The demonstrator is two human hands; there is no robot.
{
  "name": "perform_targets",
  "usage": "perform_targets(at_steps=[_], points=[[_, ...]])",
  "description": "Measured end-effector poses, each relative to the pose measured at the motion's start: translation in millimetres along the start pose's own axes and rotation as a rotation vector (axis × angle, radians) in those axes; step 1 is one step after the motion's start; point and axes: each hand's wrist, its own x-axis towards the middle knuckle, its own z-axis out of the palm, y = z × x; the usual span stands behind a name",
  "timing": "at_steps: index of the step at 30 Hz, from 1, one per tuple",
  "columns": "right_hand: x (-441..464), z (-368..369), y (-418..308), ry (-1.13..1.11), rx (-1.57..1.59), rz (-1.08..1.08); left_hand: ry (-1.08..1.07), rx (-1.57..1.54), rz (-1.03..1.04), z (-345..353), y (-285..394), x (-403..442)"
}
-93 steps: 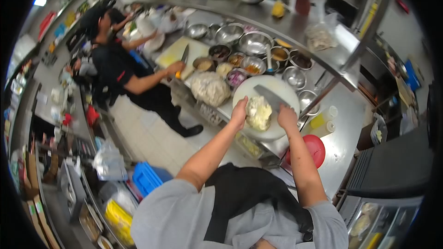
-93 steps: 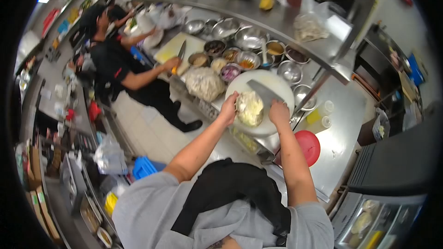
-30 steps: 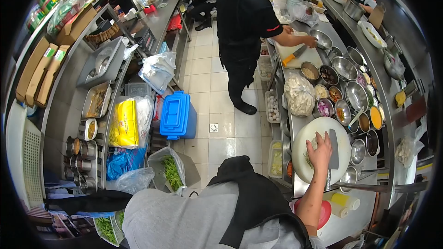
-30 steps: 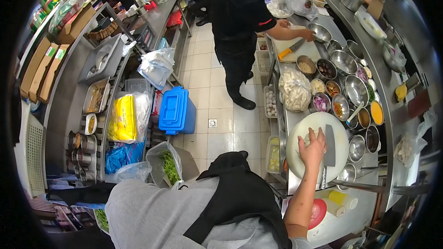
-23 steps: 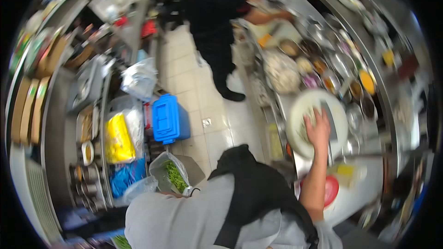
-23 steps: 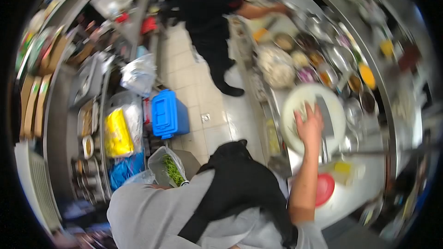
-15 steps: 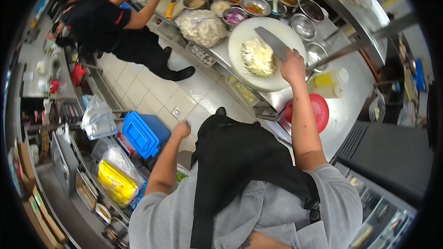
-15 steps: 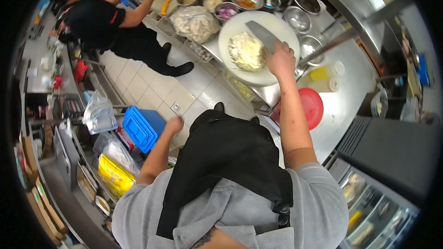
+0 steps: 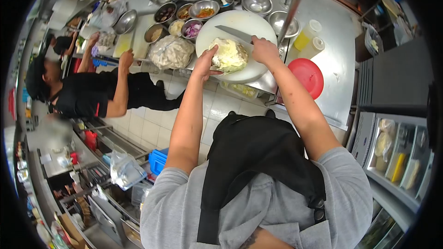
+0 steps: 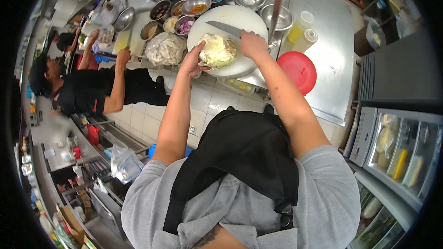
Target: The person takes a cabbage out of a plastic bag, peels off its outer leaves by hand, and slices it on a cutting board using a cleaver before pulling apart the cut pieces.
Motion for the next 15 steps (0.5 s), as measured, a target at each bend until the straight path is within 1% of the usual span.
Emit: perform_targets(at_steps=[2,3,5,6,7,8,10,11,12,14,15], points=[[-21,-29,-9,-0.051,0.118,0.039,-0.004,0.012,-0.019,-1,-3,12],[-33,-31,-9,-0.049,0.130,0.053,0.015,0.017,-0.005,1,-4,11],[-53,-34,-12,0.092,0.265,0.064,0.028,0.031,0.004,5,0,9],[-69,-41,-14,0.090,0.273,0.075,0.094,0.070,0.043,12,2,1],[-88,-52,-17,0.072,0.262,0.025,0.160,0.108,0.084,20,4,-6],[-106,-61,-20,0.056,0.252,-0.027,0.157,0.115,0.078,27,6,-10],[-139,-71,-26,0.013,0.225,-0.030,0.169,0.106,0.123,37,4,-18],[-151,-73,-29,-0.026,0.190,-0.040,0.187,0.168,0.161,38,-1,-14],[-160,-73,-32,-0.029,0.197,-0.031,0.182,0.176,0.153,41,-5,-10],[-171,-71,-36,-0.010,0.148,-0.024,0.331,0.357,0.294,48,-12,-3],[-172,-69,-34,-0.003,0.123,-0.039,0.356,0.396,0.280,51,-14,0]])
